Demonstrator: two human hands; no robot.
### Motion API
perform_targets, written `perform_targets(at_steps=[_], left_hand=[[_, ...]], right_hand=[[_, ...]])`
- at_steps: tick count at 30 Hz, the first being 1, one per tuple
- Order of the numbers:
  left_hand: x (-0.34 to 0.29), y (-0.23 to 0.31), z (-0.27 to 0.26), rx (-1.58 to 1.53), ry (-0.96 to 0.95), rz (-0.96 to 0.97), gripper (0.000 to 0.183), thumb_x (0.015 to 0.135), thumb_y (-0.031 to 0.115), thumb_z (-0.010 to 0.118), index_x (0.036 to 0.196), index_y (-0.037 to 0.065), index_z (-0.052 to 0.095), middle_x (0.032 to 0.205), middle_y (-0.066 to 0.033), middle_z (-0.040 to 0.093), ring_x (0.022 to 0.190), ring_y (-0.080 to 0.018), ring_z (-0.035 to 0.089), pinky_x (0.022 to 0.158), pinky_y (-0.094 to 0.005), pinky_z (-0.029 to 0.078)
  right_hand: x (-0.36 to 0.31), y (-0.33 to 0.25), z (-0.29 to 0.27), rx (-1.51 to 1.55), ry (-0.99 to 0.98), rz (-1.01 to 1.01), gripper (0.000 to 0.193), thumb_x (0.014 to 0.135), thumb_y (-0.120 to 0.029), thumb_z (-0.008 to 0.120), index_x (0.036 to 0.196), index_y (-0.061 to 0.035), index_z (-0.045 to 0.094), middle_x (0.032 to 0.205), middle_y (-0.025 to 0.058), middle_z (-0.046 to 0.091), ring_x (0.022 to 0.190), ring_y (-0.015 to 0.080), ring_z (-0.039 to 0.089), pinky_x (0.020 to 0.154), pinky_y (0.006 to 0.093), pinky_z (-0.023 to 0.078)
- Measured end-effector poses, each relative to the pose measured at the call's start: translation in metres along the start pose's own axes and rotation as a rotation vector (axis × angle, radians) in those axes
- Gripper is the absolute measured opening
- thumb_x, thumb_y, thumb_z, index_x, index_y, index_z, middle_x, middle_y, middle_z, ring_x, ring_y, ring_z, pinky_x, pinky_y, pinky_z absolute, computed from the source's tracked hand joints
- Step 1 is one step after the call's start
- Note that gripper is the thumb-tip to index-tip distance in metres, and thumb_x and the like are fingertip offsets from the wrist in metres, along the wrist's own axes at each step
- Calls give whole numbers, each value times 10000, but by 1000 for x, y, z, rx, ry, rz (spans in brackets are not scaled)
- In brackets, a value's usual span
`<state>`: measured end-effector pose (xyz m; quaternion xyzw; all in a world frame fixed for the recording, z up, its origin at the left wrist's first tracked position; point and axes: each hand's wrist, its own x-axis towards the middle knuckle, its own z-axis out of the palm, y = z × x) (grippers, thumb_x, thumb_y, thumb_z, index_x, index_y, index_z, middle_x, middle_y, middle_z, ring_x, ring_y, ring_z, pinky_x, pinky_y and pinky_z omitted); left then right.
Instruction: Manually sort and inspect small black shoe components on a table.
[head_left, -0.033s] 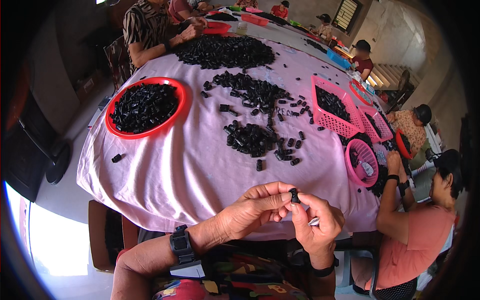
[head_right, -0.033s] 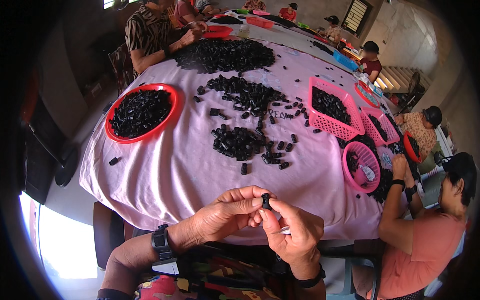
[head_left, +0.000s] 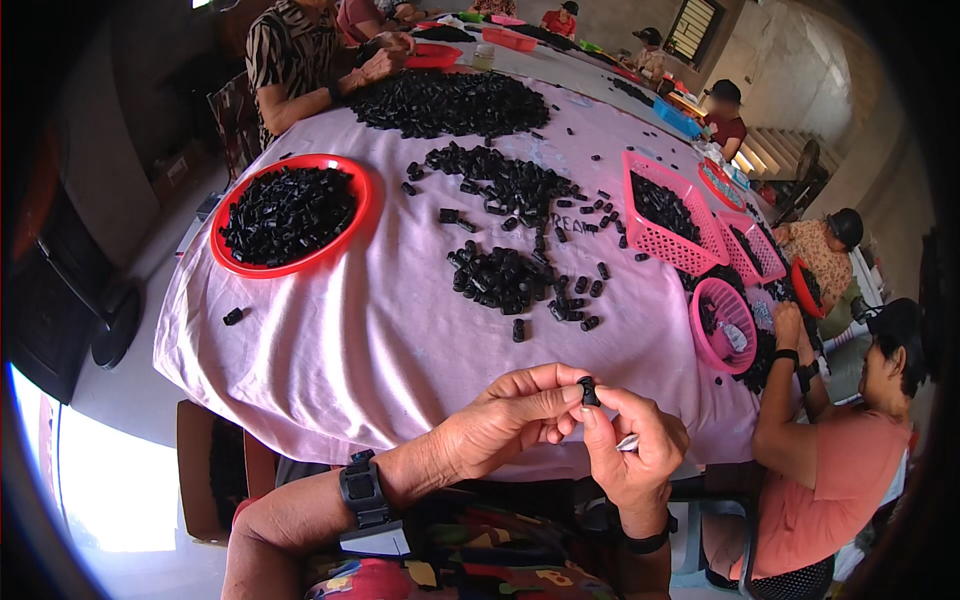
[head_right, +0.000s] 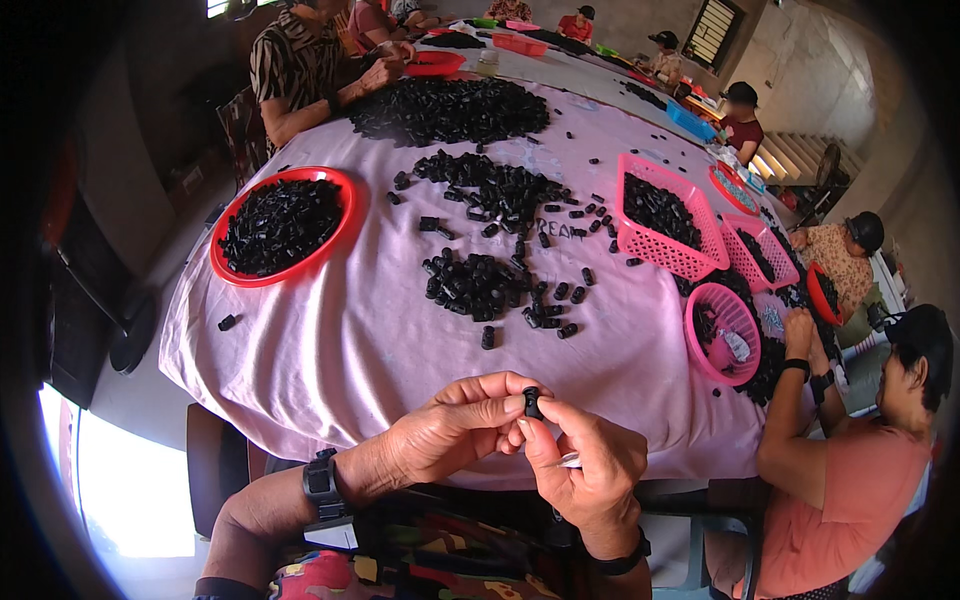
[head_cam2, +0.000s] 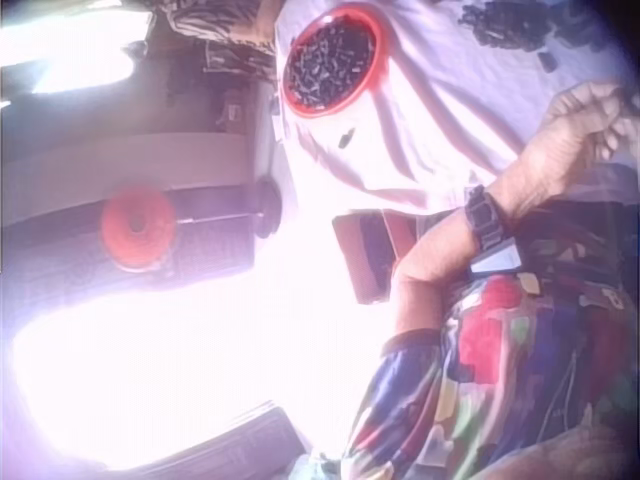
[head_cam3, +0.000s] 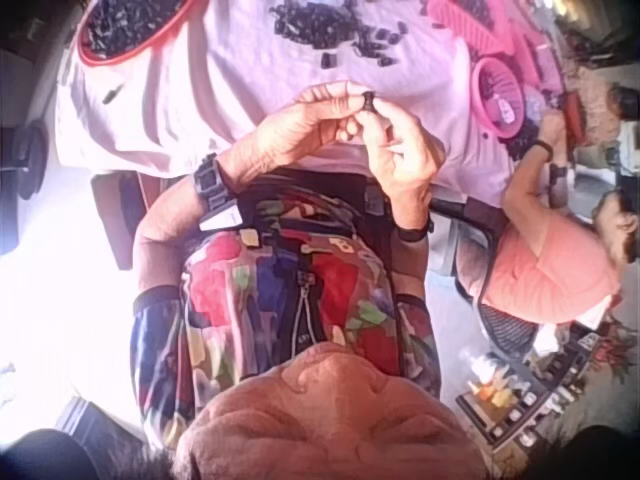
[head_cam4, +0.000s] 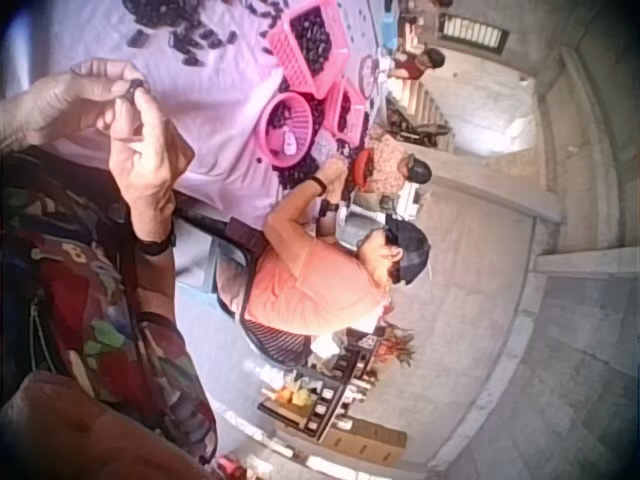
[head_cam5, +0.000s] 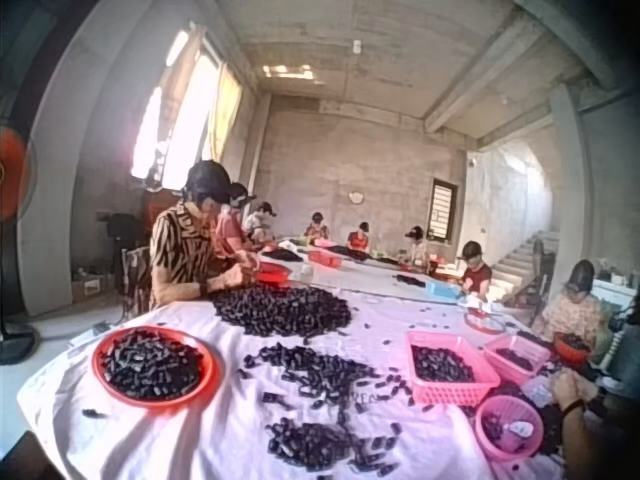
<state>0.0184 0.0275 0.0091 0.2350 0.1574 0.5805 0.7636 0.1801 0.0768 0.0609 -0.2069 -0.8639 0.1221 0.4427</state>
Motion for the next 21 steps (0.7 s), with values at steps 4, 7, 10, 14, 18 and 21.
perform_targets(at_steps=[4,7,10,14,18,21], left_hand=[[2,3,-1,10,3,1,280,942,190,567,1189,59,571,980,5,608,808,-69,553,799,-227,462],[1,3,1,8,7,-4,278,943,199,565,1184,61,571,971,6,606,807,-69,553,801,-229,463],[1,4,1,8,9,-7,277,946,206,560,1183,62,570,965,8,604,807,-68,552,804,-231,463],[1,3,0,12,18,-8,280,947,208,558,1184,60,567,969,6,602,812,-70,547,806,-232,461],[2,3,-1,14,14,2,279,948,206,556,1184,56,566,977,0,600,816,-74,545,806,-234,461],[2,2,-1,6,13,-2,279,949,203,554,1185,53,564,984,-7,600,820,-77,544,808,-235,462]], right_hand=[[2,3,3,30,-1,20,208,771,-81,748,937,-5,650,687,94,658,515,157,625,462,258,469],[1,3,3,65,-15,65,207,772,-78,748,939,-7,649,679,91,653,518,150,624,463,253,467],[1,3,5,98,-16,88,208,775,-78,748,943,-8,647,670,87,648,519,143,622,463,252,465],[1,5,6,113,-14,83,214,777,-82,748,950,-10,645,658,83,642,519,139,621,460,251,463],[1,5,4,96,-31,89,213,780,-85,748,950,-10,644,652,83,639,517,138,621,458,250,462],[1,5,4,91,-42,89,214,782,-87,748,952,-9,642,650,85,640,517,140,622,458,252,463]])
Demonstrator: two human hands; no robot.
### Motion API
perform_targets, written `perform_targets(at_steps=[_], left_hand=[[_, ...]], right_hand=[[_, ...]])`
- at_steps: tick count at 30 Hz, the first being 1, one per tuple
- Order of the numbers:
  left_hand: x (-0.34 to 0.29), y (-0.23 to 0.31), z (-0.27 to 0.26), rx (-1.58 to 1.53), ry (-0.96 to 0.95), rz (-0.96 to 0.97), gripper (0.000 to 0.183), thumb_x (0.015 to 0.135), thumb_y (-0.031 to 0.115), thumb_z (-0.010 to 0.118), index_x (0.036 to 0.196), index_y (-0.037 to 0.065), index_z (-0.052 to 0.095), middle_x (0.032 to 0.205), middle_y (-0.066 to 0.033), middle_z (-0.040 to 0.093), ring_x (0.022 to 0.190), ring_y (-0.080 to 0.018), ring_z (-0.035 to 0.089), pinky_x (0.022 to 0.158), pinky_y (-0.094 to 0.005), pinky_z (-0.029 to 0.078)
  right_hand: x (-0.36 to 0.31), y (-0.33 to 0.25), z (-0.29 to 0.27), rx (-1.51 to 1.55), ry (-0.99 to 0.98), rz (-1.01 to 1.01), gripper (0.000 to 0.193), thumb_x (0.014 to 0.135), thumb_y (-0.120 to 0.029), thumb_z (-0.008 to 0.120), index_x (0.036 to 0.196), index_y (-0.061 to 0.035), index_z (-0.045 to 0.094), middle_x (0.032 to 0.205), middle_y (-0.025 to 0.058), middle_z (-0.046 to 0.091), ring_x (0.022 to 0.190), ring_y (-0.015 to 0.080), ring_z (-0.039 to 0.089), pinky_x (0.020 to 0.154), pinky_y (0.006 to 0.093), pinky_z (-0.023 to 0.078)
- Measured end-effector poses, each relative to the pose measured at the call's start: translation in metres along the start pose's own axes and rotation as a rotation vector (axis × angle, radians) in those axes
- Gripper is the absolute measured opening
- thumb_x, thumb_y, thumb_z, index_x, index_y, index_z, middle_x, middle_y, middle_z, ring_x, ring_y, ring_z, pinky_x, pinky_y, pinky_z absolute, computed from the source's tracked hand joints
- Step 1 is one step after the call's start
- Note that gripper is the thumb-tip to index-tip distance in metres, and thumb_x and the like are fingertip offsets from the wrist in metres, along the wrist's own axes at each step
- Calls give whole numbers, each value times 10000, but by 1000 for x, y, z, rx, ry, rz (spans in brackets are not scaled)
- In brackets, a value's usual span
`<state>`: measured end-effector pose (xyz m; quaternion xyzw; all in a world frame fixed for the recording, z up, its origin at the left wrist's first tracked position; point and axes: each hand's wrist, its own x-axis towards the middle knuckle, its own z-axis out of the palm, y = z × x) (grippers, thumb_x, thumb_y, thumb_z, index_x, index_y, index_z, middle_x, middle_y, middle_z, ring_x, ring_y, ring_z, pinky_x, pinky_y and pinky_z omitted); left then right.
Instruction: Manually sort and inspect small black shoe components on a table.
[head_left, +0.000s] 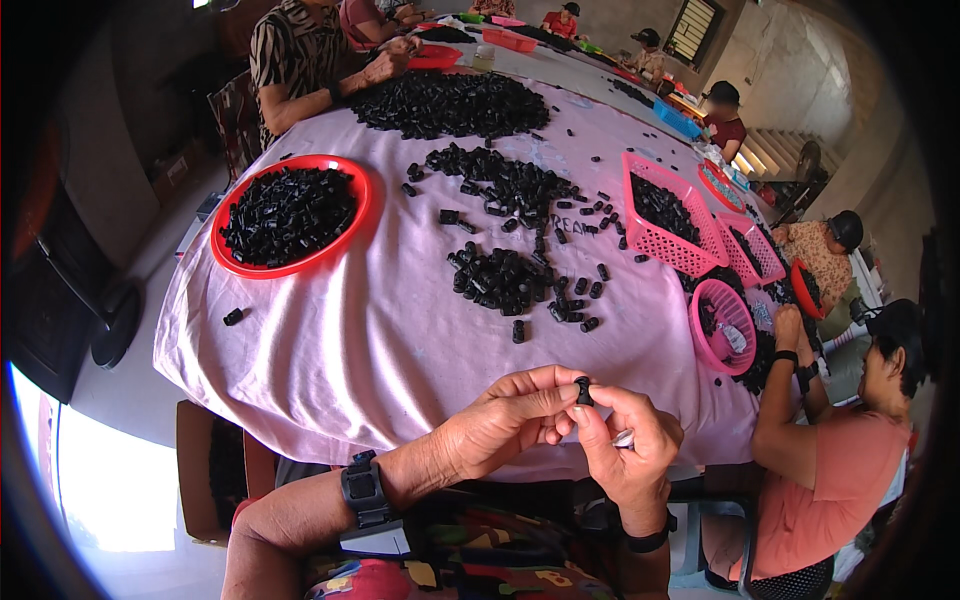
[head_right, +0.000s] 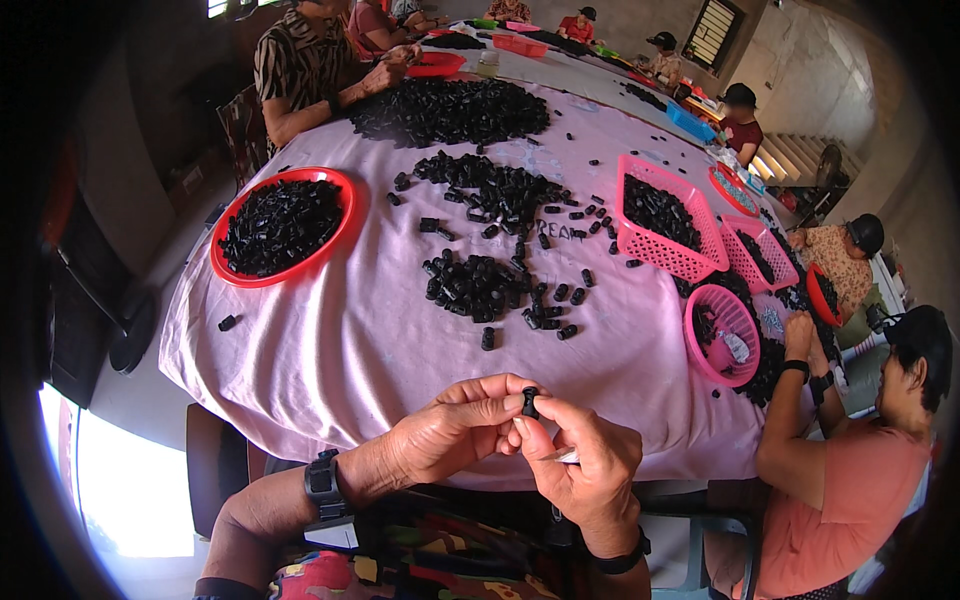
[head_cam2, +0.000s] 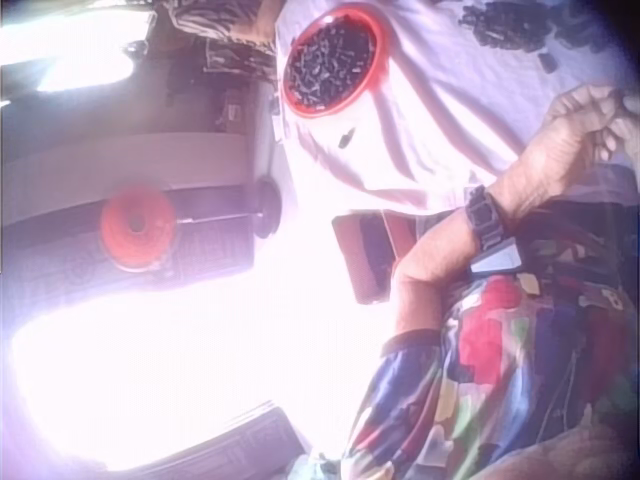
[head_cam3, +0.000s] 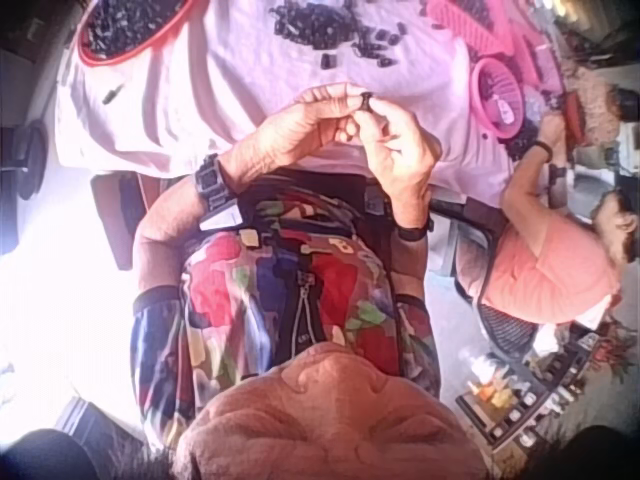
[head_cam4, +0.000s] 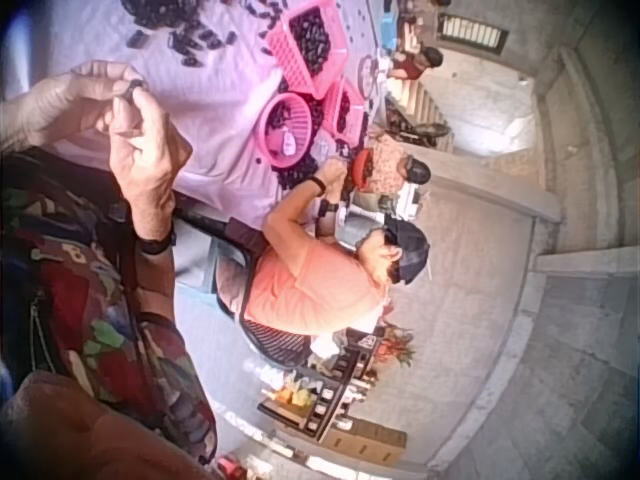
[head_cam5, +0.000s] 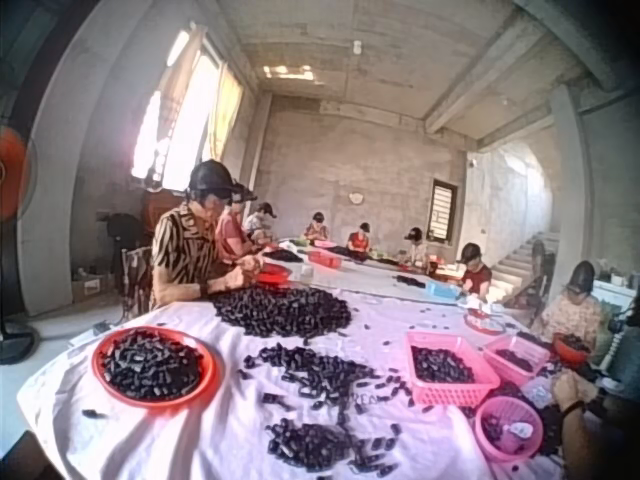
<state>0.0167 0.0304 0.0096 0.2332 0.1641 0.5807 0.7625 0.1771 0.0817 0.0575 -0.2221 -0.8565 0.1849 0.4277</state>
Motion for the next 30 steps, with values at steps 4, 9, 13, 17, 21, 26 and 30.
perform_targets(at_steps=[4,9,13,17,21,26,30], left_hand=[[0,-1,-1,-7,13,-5,281,950,204,552,1187,53,563,986,-10,600,818,-77,539,806,-238,461],[0,0,0,-9,13,-5,286,950,206,552,1191,53,562,988,-10,602,816,-76,537,803,-235,459],[0,-1,0,-12,19,-10,286,950,206,552,1194,55,563,989,-7,603,819,-73,536,806,-234,454],[0,-1,-1,-15,7,-8,288,951,205,551,1197,55,563,990,-5,605,825,-69,537,807,-233,451],[-1,-1,-1,-3,11,-10,287,953,206,548,1198,56,563,994,-3,604,831,-67,540,806,-232,450],[0,0,4,4,43,-1,246,948,198,564,1160,74,569,912,28,586,786,-56,555,717,-208,444],[0,0,4,2,32,1,251,947,200,565,1163,72,569,914,28,587,785,-56,555,718,-208,443]], right_hand=[[1,-1,0,2,-14,0,218,785,-85,745,959,-9,638,657,93,644,528,147,632,465,257,471],[2,-2,0,-7,-32,5,221,787,-80,742,966,-10,634,663,96,648,537,151,638,469,259,476],[2,-2,0,4,-32,-1,218,790,-79,739,966,-11,632,662,95,648,540,152,641,474,258,479],[3,-3,0,-2,-33,-8,216,790,-84,739,964,-11,633,664,96,649,541,154,643,476,259,483],[1,-1,0,-12,-31,-8,214,789,-90,741,957,-10,636,672,95,652,543,156,644,477,260,483],[1,-1,0,-16,-19,-22,208,787,-93,742,948,-7,640,683,90,655,544,159,645,477,262,483],[1,-1,0,-13,-13,-29,209,785,-85,742,951,-9,641,684,88,655,535,155,642,471,260,481]])
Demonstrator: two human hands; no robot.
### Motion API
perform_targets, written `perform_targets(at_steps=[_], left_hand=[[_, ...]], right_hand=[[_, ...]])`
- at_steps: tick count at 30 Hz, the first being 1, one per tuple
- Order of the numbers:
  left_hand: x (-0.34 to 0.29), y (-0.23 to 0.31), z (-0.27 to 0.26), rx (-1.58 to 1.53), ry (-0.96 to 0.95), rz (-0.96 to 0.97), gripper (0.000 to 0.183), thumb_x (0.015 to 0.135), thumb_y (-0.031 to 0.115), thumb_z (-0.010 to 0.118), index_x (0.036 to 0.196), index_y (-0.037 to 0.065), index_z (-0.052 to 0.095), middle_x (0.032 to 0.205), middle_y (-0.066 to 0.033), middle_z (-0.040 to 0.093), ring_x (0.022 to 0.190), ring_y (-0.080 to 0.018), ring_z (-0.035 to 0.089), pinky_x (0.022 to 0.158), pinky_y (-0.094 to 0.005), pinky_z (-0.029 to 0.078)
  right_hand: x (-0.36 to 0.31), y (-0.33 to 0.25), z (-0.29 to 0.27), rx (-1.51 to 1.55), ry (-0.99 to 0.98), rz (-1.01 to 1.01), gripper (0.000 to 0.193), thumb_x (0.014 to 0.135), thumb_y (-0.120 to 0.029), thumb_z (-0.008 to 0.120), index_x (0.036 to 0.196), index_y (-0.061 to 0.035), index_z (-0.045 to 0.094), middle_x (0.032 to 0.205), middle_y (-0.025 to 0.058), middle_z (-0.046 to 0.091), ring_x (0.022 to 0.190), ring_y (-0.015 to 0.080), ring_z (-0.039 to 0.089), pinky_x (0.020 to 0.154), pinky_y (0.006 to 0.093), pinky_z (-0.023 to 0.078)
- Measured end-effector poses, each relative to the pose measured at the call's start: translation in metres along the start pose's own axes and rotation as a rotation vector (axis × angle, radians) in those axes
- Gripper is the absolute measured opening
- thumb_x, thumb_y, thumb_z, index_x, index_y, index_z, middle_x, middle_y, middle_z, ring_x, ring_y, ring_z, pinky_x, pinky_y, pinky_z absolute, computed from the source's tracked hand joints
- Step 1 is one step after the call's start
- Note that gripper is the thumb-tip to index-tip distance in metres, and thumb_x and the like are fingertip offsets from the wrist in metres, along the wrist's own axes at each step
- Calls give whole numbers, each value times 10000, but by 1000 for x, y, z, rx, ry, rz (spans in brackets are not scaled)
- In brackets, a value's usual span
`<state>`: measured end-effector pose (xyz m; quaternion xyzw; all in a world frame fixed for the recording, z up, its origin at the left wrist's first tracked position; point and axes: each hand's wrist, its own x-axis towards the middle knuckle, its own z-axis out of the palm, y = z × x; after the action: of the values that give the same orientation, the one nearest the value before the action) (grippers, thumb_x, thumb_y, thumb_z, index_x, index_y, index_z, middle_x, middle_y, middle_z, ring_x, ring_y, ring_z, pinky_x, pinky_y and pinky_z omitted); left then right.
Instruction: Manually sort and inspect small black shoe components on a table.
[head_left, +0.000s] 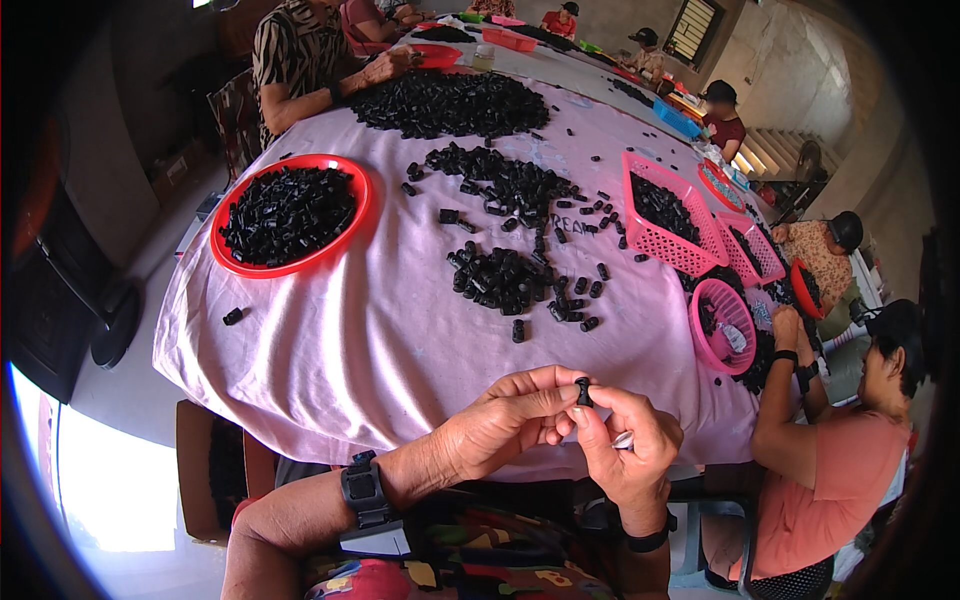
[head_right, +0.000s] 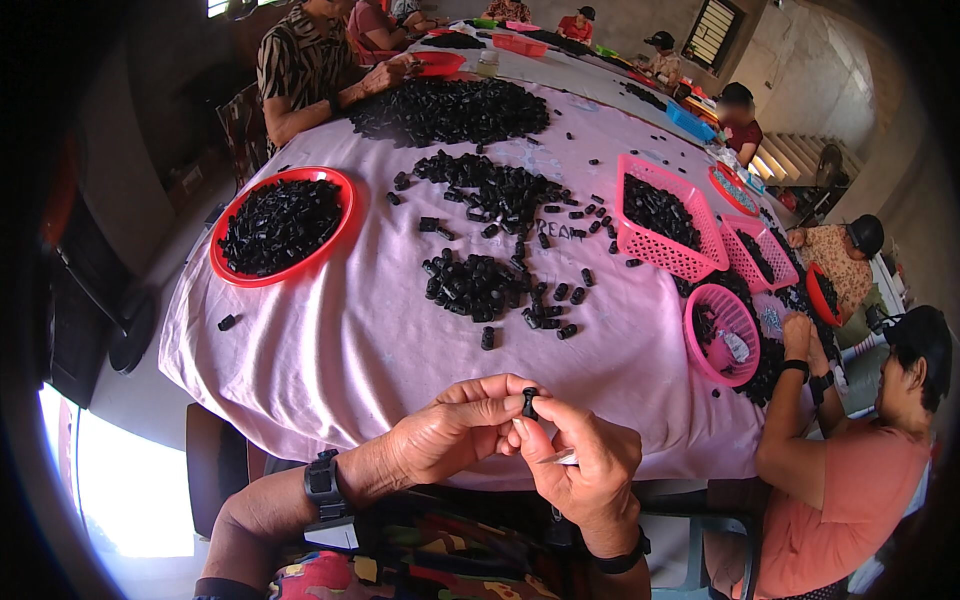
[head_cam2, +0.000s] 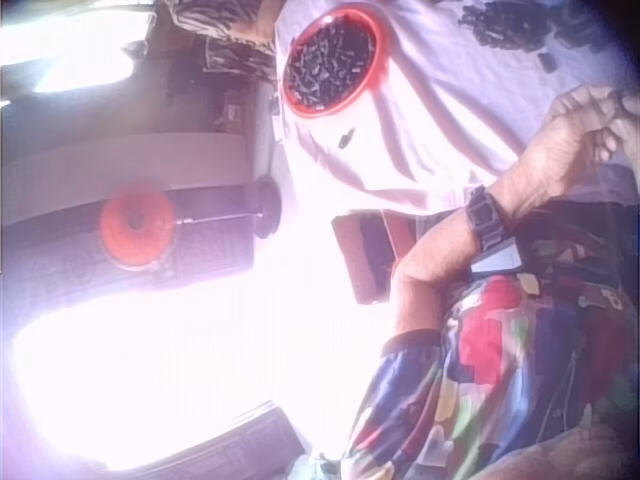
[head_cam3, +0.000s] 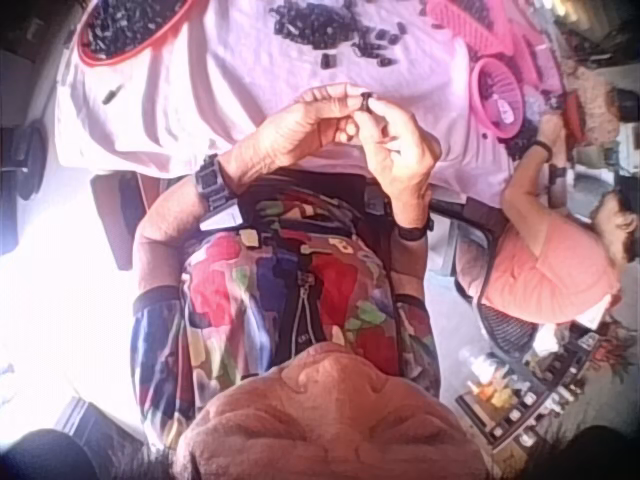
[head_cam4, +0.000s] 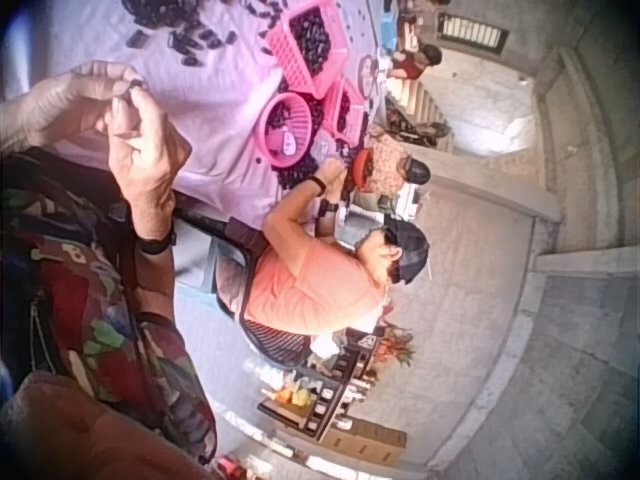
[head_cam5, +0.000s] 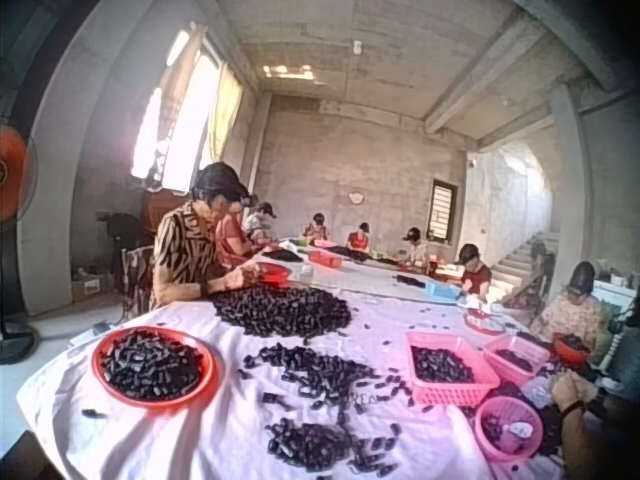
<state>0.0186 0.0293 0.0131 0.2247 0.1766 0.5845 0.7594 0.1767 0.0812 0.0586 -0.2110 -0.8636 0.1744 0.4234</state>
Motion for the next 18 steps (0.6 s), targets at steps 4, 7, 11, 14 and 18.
perform_targets(at_steps=[4,7,11,14,18], left_hand=[[0,0,1,-2,-8,5,258,948,199,564,1170,68,567,920,27,587,788,-55,555,720,-207,442],[-1,1,1,0,-7,11,261,948,198,563,1173,66,565,924,27,588,790,-54,556,719,-205,442],[0,1,-3,-3,-49,8,274,960,200,535,1191,57,564,998,0,600,824,-66,536,803,-230,453],[0,0,-4,10,-35,6,274,961,203,532,1192,59,563,994,1,601,832,-66,540,807,-235,454],[0,1,-4,17,-39,10,275,962,208,531,1192,60,561,987,1,604,837,-66,550,813,-243,456]], right_hand=[[0,0,0,12,12,4,213,781,-75,743,956,-8,643,690,84,658,518,144,634,461,253,475],[0,-1,0,18,13,3,219,778,-74,745,959,-7,643,691,82,659,514,139,631,457,250,472],[0,-1,0,21,10,17,227,776,-80,746,965,-7,643,684,81,654,509,137,628,455,249,468],[0,0,0,26,3,21,239,774,-84,748,974,-8,642,673,79,647,503,136,618,450,250,460],[-1,0,0,26,2,21,256,767,-87,752,984,-10,640,660,73,637,494,133,602,446,250,451]])
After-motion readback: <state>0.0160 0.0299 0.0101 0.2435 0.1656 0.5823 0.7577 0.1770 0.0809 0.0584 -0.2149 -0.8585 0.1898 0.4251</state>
